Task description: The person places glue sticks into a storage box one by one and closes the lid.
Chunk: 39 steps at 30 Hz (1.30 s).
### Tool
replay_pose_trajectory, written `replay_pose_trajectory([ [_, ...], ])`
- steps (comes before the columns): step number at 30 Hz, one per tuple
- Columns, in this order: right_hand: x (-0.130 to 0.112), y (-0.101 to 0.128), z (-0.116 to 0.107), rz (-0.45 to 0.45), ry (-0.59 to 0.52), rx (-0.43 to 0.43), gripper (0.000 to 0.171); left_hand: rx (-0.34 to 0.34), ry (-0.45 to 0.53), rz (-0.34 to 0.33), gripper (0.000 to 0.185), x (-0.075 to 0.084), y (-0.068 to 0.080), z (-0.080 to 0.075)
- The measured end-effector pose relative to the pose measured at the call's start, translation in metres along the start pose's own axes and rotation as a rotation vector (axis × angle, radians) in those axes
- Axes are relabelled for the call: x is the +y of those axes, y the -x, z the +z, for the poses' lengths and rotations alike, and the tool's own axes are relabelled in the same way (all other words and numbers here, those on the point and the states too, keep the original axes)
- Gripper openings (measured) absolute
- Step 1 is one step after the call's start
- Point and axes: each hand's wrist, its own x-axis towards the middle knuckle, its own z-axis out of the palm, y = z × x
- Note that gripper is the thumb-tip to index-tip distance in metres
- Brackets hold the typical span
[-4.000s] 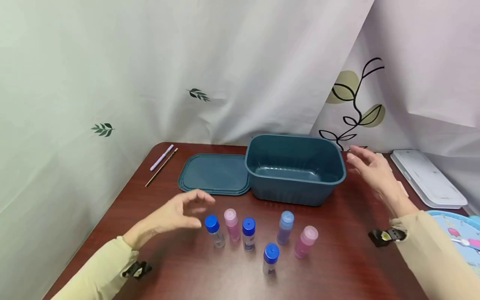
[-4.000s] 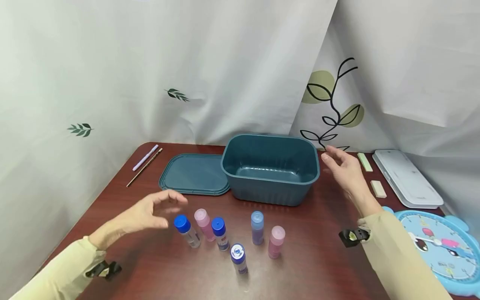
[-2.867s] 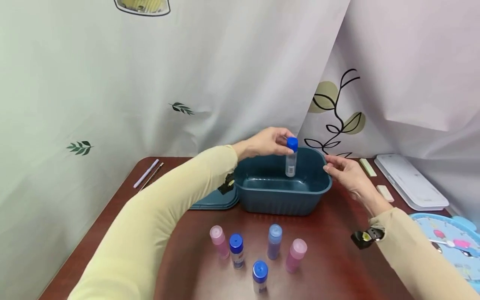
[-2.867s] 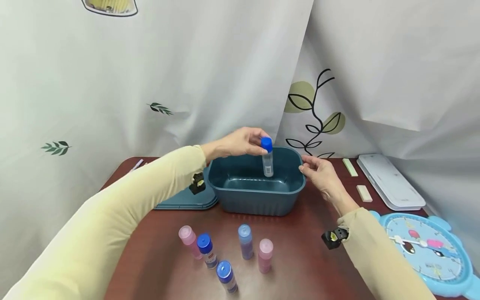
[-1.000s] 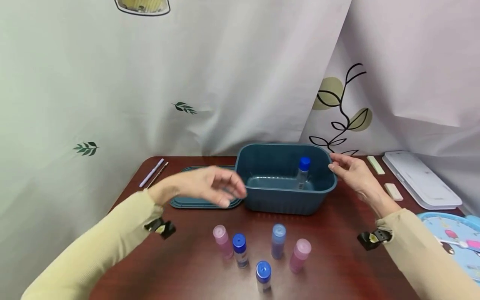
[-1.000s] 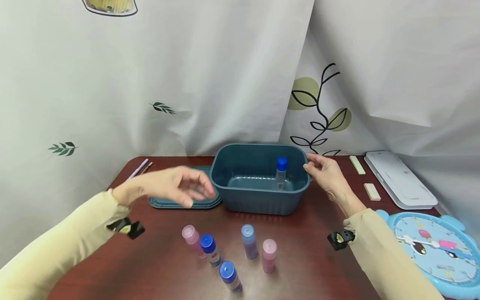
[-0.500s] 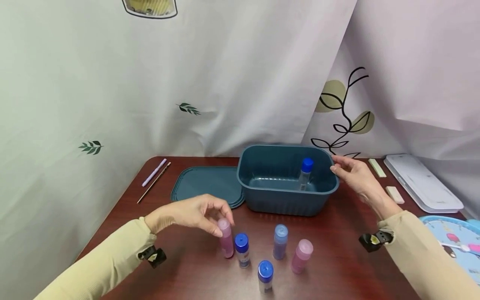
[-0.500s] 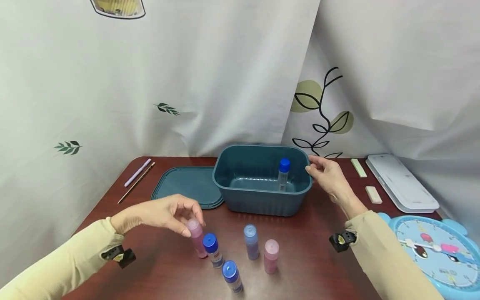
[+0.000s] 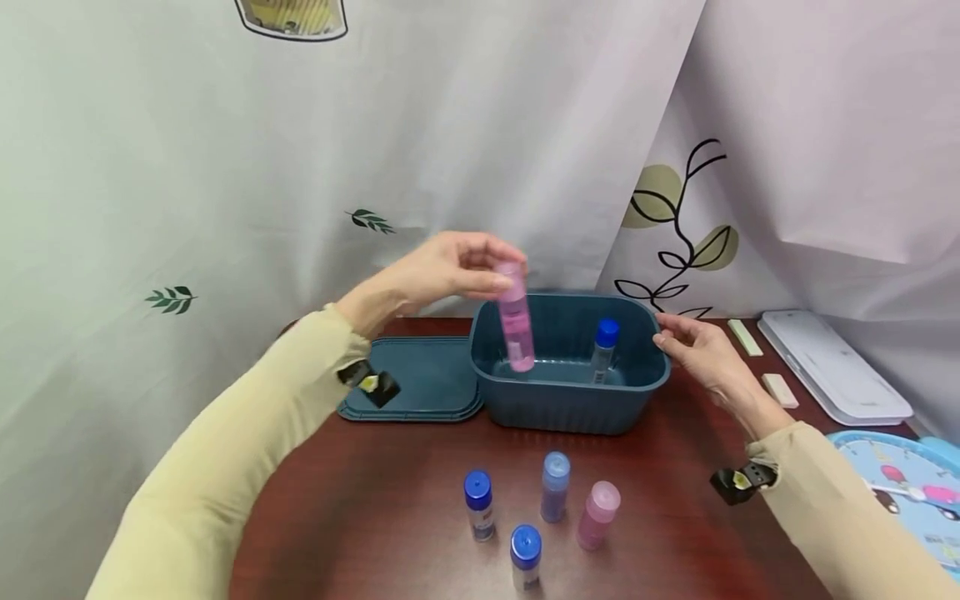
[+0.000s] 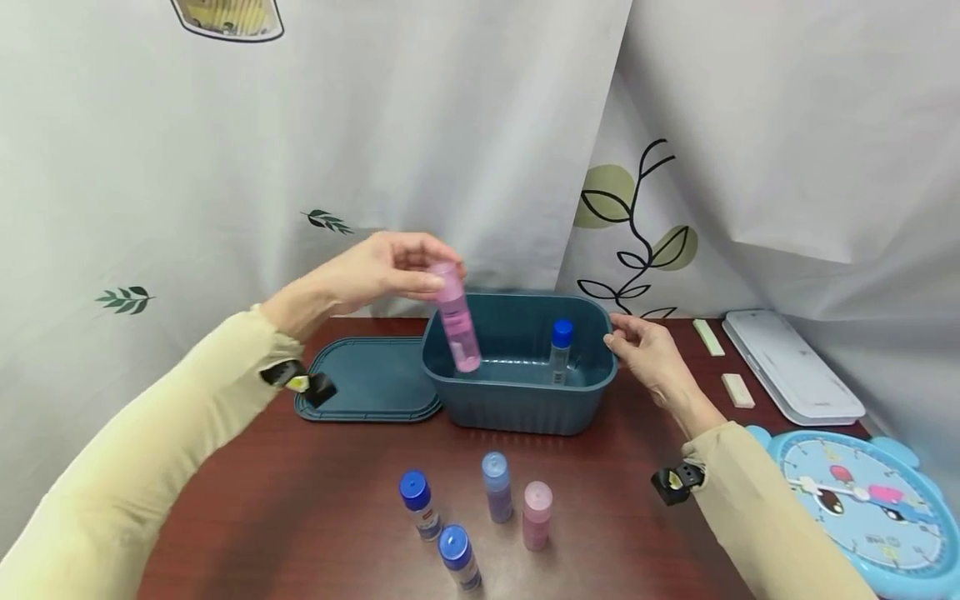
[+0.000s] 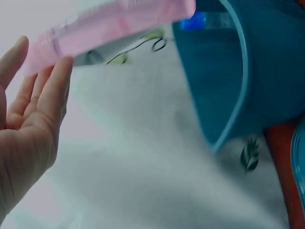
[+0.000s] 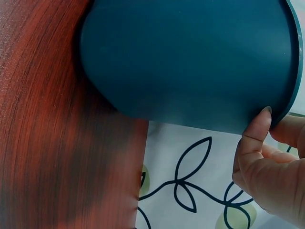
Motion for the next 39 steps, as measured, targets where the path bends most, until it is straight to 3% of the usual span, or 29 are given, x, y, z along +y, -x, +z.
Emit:
replay_pose_trajectory([
  [3,0.0,0.0,0.0,0.0,0.002,0.011,0.051,-0.012,0.01,-0.017,0.038,-0.012,-0.031,0.021],
  [6,0.0,-0.001,0.001,0.002,0.001,0.017,0.05,-0.068,0.004,-0.033,0.039,-0.03,-0.056,0.045],
  [13,0.0,-0.001,0.002,0.003,0.012,0.013,0.05,-0.187,-0.081,-0.033,0.038,-0.064,-0.085,0.081],
  [24,-0.001,-0.001,0.002,0.012,0.03,0.014,0.05,-0.281,-0.14,-0.079,0.035,-0.083,-0.096,0.103],
  [33,-0.002,-0.001,0.002,0.004,0.015,0.015,0.05,-0.295,-0.176,-0.051,0.037,-0.084,-0.101,0.107],
  [39,-0.002,0.0,0.002,0.01,0.027,0.012,0.05,-0.286,-0.205,-0.036,0.046,-0.077,-0.094,0.101],
])
